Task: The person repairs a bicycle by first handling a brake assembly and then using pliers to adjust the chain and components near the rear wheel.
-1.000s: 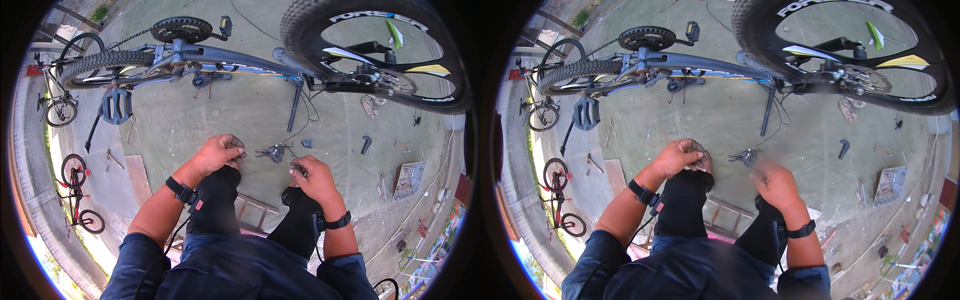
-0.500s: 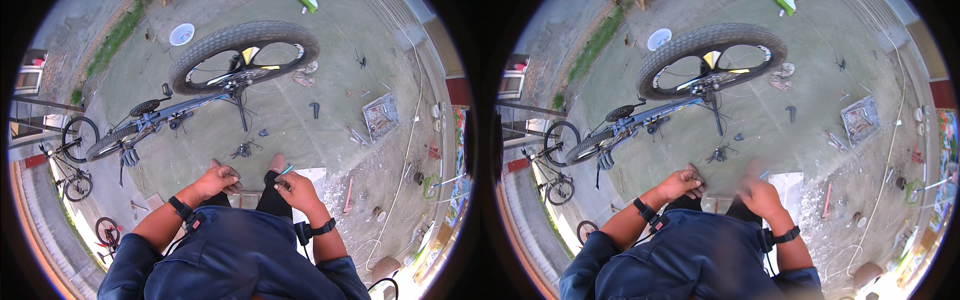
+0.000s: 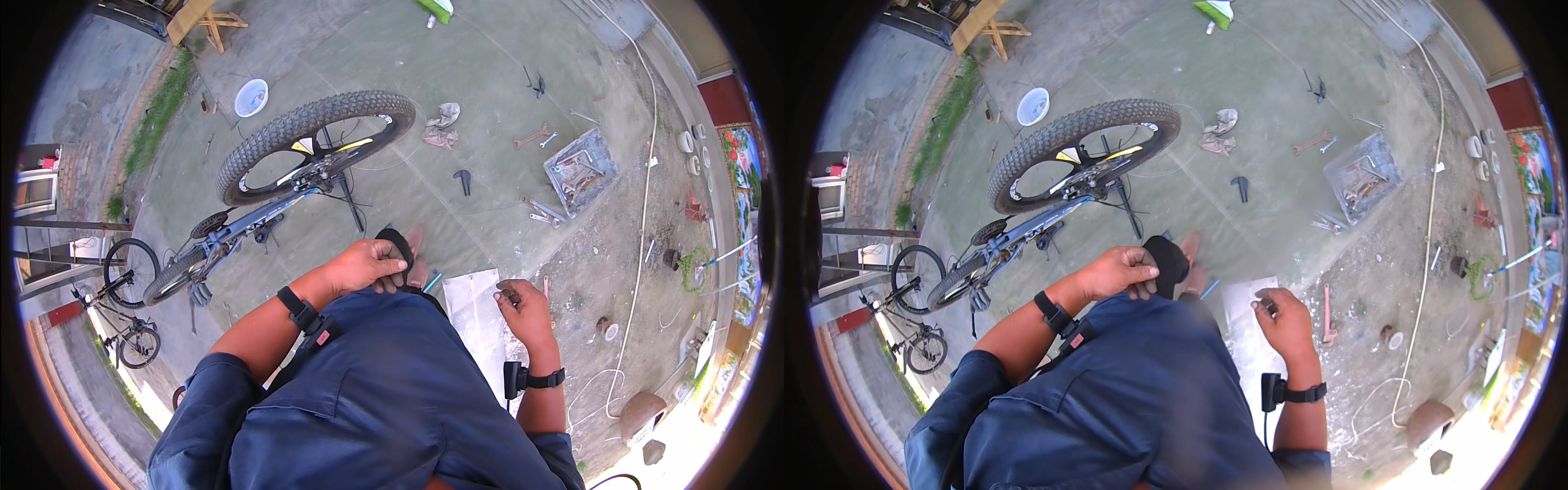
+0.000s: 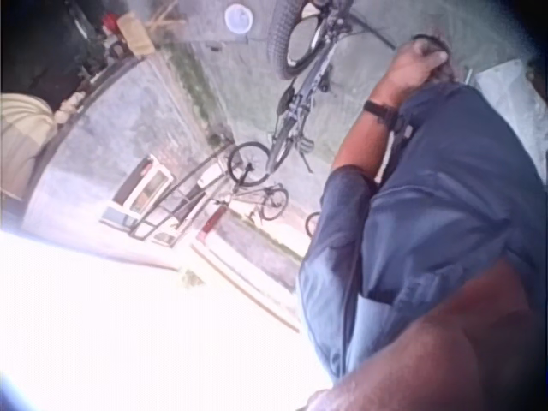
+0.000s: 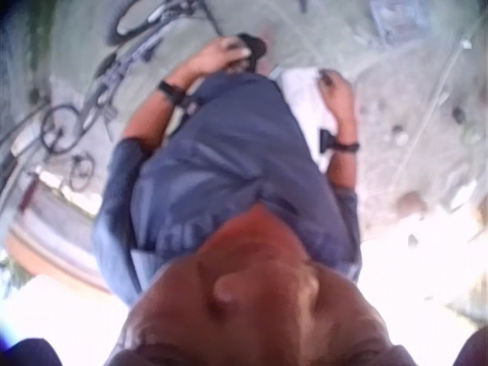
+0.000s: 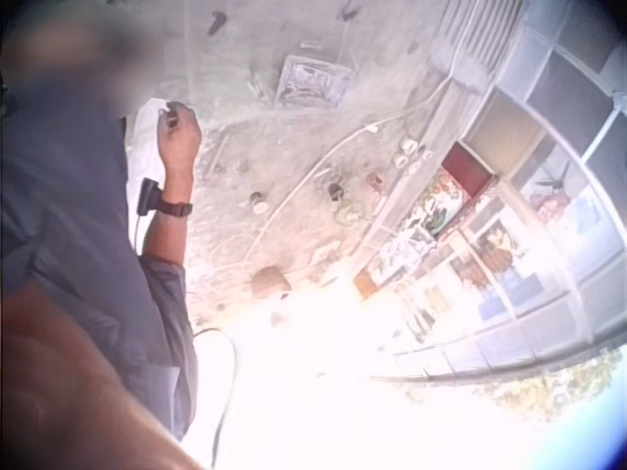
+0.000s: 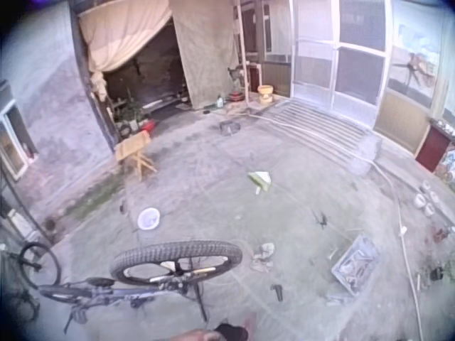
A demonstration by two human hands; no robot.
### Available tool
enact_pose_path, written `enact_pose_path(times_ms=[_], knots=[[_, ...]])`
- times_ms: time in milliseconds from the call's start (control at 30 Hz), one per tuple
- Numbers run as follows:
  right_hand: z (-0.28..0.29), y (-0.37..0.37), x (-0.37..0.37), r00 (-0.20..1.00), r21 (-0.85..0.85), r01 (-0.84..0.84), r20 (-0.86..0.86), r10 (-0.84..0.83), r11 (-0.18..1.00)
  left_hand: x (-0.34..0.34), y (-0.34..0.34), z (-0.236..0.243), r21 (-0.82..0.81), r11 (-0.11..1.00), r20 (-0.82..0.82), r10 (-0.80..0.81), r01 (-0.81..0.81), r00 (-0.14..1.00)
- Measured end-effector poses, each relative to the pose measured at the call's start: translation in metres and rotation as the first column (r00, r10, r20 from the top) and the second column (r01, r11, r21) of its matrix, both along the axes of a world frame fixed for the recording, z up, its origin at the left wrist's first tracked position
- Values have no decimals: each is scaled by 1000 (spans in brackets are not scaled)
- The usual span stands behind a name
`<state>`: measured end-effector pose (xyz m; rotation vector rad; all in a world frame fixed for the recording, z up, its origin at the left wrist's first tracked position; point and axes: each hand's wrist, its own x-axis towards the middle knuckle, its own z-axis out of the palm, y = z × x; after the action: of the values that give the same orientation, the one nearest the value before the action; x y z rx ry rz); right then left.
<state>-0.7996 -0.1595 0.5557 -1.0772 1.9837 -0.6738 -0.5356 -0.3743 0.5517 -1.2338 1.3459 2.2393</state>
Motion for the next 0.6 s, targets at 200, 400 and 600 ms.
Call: enact_pose_path(times_ms=[200,400,600], knots=[[5,-86,-51,999,-2,-21,50,21,1000,-57,-62,-6,6,999,-87,47,-47,995],[16,-193,-115,987,6,-154,40,154,988,-107,-137,3,14,991,-224,131,-131,966],[32,-317,-161,943,-24,-330,31,331,944,-139,-201,33,15,975,-267,218,-222,939]])
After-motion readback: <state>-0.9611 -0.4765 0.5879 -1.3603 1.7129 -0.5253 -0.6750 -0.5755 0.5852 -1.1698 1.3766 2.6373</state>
